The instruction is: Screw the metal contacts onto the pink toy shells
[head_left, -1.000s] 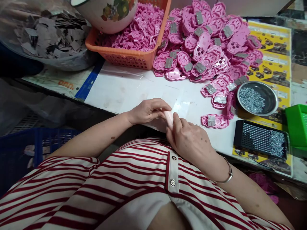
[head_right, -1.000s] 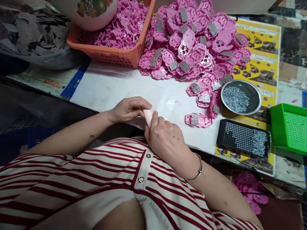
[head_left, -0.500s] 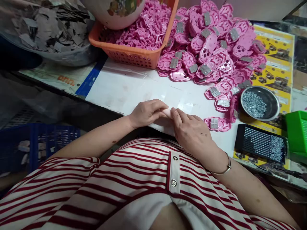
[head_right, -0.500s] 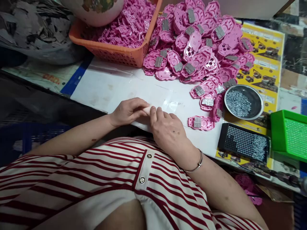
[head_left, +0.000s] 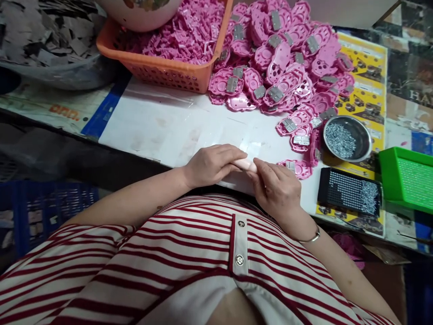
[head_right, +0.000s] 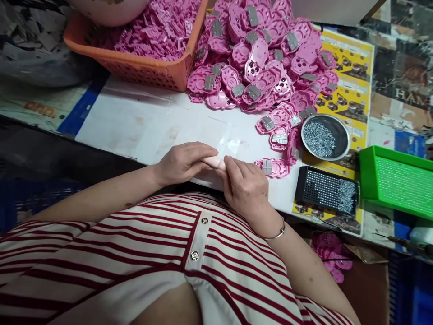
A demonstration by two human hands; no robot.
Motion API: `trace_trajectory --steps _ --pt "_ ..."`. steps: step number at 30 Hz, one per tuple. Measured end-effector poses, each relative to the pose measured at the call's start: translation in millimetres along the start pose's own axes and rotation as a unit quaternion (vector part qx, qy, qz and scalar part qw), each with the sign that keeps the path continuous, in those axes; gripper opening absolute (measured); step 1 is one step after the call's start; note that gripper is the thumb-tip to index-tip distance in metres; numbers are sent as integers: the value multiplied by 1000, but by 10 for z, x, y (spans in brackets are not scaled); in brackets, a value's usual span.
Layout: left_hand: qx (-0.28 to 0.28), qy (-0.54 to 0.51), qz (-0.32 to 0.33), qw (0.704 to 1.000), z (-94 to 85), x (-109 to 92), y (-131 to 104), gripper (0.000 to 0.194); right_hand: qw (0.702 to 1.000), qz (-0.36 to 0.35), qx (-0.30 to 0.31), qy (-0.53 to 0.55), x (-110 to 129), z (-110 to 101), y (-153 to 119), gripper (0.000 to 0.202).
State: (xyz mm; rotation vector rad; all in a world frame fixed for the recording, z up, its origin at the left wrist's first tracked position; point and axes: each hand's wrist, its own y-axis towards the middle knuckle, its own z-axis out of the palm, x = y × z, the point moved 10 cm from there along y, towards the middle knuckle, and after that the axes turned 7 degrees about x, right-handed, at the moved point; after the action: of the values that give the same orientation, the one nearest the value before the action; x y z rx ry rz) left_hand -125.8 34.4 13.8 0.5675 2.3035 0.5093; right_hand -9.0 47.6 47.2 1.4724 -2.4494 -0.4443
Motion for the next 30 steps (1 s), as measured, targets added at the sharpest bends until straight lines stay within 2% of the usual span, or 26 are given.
trace_trajectory --steps 2,6,8,10,16,21,25,27,30 --pt "-2 -12 -5 1000 -10 -8 19 20 1000 14 1 26 -52 32 -8 25" --pt "20 -33 -46 998 -2 50 26 20 982 64 60 164 -286 208 -87 34" --pt "28 -38 -64 997 1 74 16 21 971 81 59 217 -390 225 -175 46" --pt "29 -41 -74 996 1 79 4 22 967 94 37 234 -465 189 -268 49" --pt "34 -37 -72 996 18 27 -30 23 977 72 -19 201 -396 66 -349 36" --pt "25 -38 -70 997 23 -21 -90 26 980 65 -33 184 -347 83 -345 29" --pt "10 -66 -79 995 18 8 -148 26 980 53 -68 178 -318 54 -407 23" --pt "1 -71 -75 995 -2 18 -166 25 986 36 -66 150 -265 67 -417 21" --pt "0 -73 -90 993 -9 58 -184 23 990 45 -30 131 -259 171 -389 24"
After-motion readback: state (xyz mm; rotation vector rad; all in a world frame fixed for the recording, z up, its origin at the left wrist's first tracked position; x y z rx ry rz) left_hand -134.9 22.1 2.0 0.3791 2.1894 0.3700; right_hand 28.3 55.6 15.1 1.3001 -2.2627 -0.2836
